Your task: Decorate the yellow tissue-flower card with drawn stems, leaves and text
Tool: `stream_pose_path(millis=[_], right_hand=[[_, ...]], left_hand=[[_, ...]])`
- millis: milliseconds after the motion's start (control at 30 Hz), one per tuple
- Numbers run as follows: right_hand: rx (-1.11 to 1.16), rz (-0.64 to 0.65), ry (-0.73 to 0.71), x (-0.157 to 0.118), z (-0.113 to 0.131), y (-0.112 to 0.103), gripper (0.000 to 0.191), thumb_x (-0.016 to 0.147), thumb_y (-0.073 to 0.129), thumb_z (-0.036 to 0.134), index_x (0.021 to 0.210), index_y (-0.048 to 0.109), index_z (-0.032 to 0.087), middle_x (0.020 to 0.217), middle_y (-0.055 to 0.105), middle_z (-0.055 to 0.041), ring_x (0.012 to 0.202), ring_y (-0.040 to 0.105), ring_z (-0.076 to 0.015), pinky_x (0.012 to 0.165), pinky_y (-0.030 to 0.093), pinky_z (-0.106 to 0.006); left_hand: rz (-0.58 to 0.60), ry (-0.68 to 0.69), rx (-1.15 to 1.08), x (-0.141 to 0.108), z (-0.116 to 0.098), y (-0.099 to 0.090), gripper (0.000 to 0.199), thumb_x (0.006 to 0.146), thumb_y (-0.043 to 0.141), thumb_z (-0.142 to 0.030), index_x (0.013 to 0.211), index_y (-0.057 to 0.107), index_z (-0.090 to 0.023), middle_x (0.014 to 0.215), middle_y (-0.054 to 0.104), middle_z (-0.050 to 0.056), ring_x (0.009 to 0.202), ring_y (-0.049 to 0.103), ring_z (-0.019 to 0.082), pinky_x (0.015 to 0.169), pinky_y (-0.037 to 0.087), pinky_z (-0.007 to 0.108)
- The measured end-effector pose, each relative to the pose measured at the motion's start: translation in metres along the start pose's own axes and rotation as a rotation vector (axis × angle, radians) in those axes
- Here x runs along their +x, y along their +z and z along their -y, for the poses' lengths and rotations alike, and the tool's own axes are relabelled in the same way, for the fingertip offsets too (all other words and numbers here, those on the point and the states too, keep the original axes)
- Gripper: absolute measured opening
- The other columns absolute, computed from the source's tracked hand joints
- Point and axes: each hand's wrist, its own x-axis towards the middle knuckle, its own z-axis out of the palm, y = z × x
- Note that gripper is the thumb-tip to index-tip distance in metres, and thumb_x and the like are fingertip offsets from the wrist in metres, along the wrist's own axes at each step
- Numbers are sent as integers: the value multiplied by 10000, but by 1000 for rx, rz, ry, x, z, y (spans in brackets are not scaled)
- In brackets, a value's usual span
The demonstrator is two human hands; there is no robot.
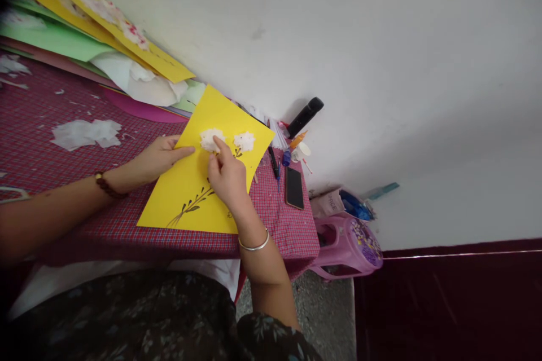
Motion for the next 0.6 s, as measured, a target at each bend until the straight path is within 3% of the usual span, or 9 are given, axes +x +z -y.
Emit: stream_pose_path(millis=[133,267,333,467,600], right_hand=[[147,-257,24,8,-16,-16,411,987,403,361,1343,564,236,629,527,32,560,475,-140,609,441,-303],[322,-469,136,21,-45,-20,340,970,409,353,1225,598,230,769,598,-8,643,553,-139,648,483,-303],[426,-453,242,26,-58,-15,325,972,417,355,1196,602,208,879,653,-44,714,610,-145,682,516,-306],[606,-246,432,29,-69,5,408,1026,328,399,1232,592,166,1074,719,-129,861,703,-174,735,565,-326],[614,-147,426,27,-73,25,541,1046,245,495,1165,658,166,984,767,-132,856,737,-198,749,579,-357]], left_hand=[[-39,-15,-58,4,-8,-9,190,765,678,-160,945,736,-153,775,773,83,624,739,246,573,613,327],[-34,9,-118,17,-17,-32,235,764,683,-140,993,735,-143,863,786,91,781,762,259,715,634,346],[-67,16,-118,26,-19,-45,264,760,680,-126,1019,724,-150,906,791,80,861,761,254,793,631,351],[-155,27,-120,41,-17,-66,262,794,636,-97,1041,702,-154,865,792,45,876,753,218,840,620,337],[-148,13,-105,46,-11,-73,225,815,671,-116,1039,688,-129,837,790,29,915,747,208,879,602,327]])
